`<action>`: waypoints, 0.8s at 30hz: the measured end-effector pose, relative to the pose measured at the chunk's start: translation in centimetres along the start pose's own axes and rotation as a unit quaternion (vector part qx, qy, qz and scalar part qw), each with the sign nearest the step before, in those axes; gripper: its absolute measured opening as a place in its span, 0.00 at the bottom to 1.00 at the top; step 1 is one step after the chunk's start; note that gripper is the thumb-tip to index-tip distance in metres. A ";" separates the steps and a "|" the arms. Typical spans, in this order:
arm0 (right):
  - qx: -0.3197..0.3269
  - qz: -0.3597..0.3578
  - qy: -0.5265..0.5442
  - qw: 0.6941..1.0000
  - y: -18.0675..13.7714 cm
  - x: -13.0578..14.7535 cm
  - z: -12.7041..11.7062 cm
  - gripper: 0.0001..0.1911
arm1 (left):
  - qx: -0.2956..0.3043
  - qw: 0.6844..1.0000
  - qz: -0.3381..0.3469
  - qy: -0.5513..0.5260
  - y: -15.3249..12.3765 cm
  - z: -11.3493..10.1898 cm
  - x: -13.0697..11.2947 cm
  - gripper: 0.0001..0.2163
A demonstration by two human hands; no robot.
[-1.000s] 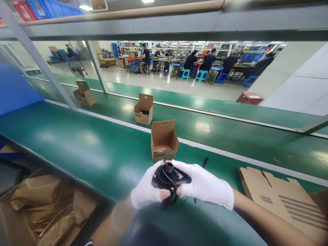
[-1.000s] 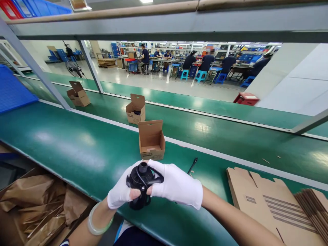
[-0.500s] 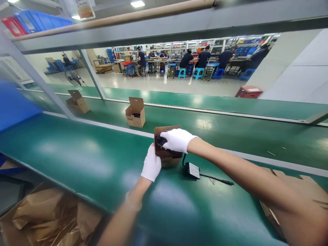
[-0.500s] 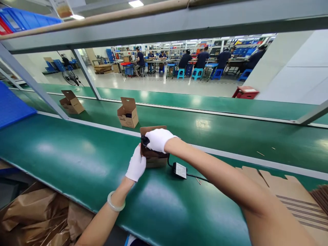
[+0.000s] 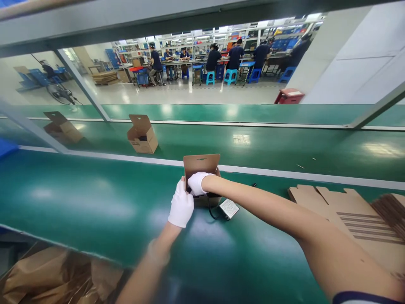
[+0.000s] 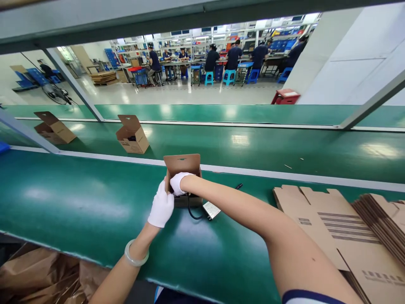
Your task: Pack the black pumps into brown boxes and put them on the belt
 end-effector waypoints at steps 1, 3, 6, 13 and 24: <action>-0.016 0.004 -0.001 1.000 -1.2 0.0 -0.3 0.15 | -0.002 1.000 0.005 0.003 -0.1 -0.1 0.1 0.26; -0.070 0.014 -0.017 0.997 -4.6 0.2 -1.2 0.19 | -0.023 0.999 0.029 0.011 -0.4 -0.9 -0.1 0.25; -0.158 0.006 -0.042 0.986 -10.8 0.5 -1.7 0.18 | -0.101 0.989 0.106 0.029 -1.6 -3.5 -1.8 0.25; -0.077 0.031 -0.066 0.994 -12.1 -3.8 7.1 0.27 | -0.045 0.932 0.313 0.176 -4.5 -2.9 -8.7 0.20; -0.072 -0.074 0.348 0.932 -16.8 1.6 8.4 0.26 | 0.064 0.906 0.298 0.294 -3.8 0.4 -10.0 0.24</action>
Point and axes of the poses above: each hand's wrist, its own y-axis towards the middle knuckle, its own z-axis out of the palm, x = y × z, the point moved 9 cm from there along y, towards the middle knuckle, and after that the axes turned 9 degrees about -z, right-handed, at the moved point
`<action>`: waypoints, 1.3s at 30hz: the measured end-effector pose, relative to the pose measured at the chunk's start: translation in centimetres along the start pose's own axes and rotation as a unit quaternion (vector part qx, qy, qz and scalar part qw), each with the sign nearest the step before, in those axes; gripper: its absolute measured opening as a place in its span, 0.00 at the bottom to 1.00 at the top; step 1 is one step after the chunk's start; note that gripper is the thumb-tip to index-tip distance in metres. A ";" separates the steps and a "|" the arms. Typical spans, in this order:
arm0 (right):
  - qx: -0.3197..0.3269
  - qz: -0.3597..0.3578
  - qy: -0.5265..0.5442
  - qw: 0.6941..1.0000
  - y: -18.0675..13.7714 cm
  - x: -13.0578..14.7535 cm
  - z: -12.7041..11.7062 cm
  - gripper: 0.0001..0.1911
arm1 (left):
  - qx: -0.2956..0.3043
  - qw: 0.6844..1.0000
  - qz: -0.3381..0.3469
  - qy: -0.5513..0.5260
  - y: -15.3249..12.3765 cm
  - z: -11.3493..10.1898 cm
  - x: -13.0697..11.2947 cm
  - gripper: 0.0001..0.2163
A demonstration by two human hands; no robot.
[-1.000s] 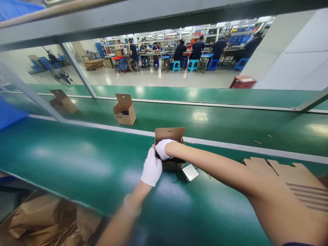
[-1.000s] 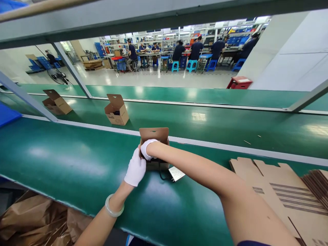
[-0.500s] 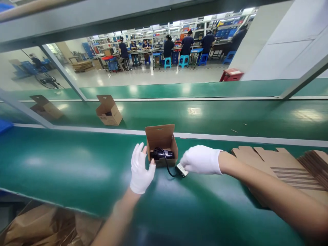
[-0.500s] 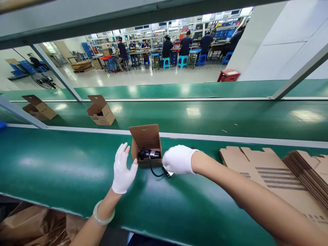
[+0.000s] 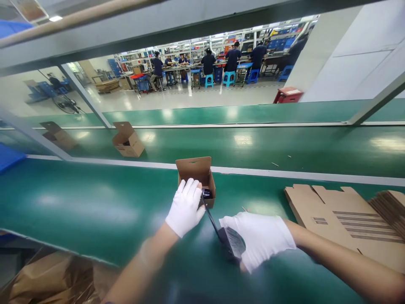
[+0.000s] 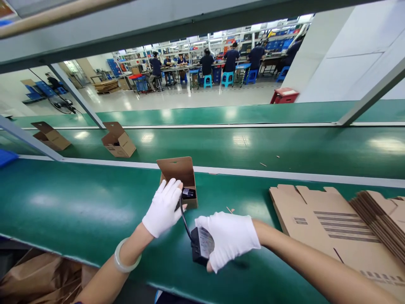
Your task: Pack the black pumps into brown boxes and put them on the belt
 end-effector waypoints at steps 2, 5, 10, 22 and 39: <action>-0.020 -0.018 0.164 0.986 -1.2 1.5 -0.7 0.32 | 0.015 1.000 0.006 -0.016 0.7 0.4 -0.7 0.26; -0.098 -0.096 0.353 0.926 -1.9 3.4 -3.1 0.31 | 0.056 0.997 -0.036 -0.030 1.7 1.9 -0.5 0.29; -0.400 -0.158 0.450 0.783 -1.9 1.8 -8.9 0.23 | 0.112 0.989 -0.089 -0.030 2.2 3.6 0.6 0.24; -0.356 -0.066 -0.443 0.820 5.4 4.2 -8.5 0.12 | 0.126 0.987 -0.086 -0.056 1.1 3.2 0.1 0.14; -0.093 0.074 -0.491 0.863 7.8 2.4 -4.9 0.22 | -0.078 0.932 -0.142 -0.325 -3.5 1.0 9.6 0.33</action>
Point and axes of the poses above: each hand's wrist, its own y-axis towards the middle knuckle, its own z-axis out of the palm, x = y × z, the point moved 9 cm from there along y, towards the middle knuckle, and after that the axes turned 9 degrees about -z, right-handed, at the moved point
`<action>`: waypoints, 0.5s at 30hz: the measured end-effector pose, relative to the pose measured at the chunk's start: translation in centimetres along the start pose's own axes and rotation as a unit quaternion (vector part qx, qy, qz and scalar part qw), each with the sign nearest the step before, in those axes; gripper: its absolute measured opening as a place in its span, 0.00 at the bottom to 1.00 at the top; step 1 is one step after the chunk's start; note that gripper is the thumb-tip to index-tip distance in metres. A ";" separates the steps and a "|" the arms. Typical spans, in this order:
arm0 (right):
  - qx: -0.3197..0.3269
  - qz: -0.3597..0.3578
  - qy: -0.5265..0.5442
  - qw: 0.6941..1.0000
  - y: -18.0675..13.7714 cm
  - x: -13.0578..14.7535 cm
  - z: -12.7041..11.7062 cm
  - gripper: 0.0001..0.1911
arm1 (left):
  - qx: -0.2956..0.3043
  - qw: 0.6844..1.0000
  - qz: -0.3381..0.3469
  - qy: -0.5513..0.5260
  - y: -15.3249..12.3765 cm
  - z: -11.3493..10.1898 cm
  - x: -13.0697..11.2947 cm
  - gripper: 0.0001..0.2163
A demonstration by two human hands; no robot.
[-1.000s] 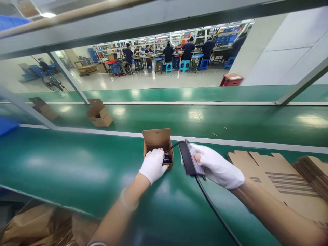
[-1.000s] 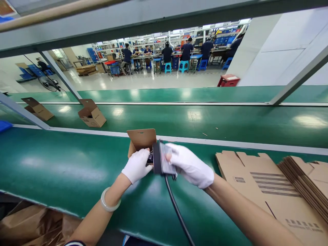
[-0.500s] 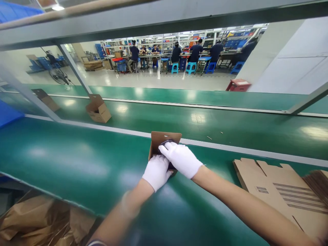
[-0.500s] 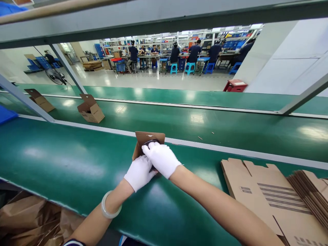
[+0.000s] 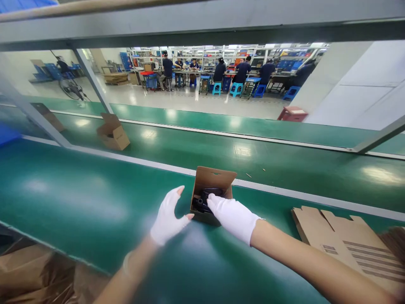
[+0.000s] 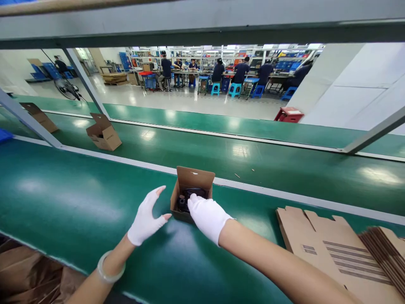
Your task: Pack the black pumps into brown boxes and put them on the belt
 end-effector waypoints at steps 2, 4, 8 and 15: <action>0.031 -0.012 -0.009 0.999 0.2 0.4 0.4 0.24 | 0.110 0.992 -0.023 -0.053 1.8 2.8 2.3 0.46; 0.058 -0.015 -0.010 0.998 0.9 0.2 0.8 0.26 | 0.211 0.969 -0.017 -0.127 3.0 5.7 3.2 0.53; 0.047 -0.013 -0.020 0.999 2.1 -1.1 0.4 0.23 | 0.264 0.930 0.019 -0.253 4.3 8.1 2.3 0.51; 0.057 0.029 -0.049 0.997 4.3 -3.5 1.2 0.18 | 0.221 0.937 0.017 -0.270 4.5 8.4 1.6 0.46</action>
Point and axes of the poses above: each hand's wrist, its own y-axis towards the middle knuckle, its own z-axis out of the palm, x = y × z, the point moved 9 cm from there along y, towards the middle knuckle, and after that the axes turned 9 degrees about -z, right-handed, at the moved point
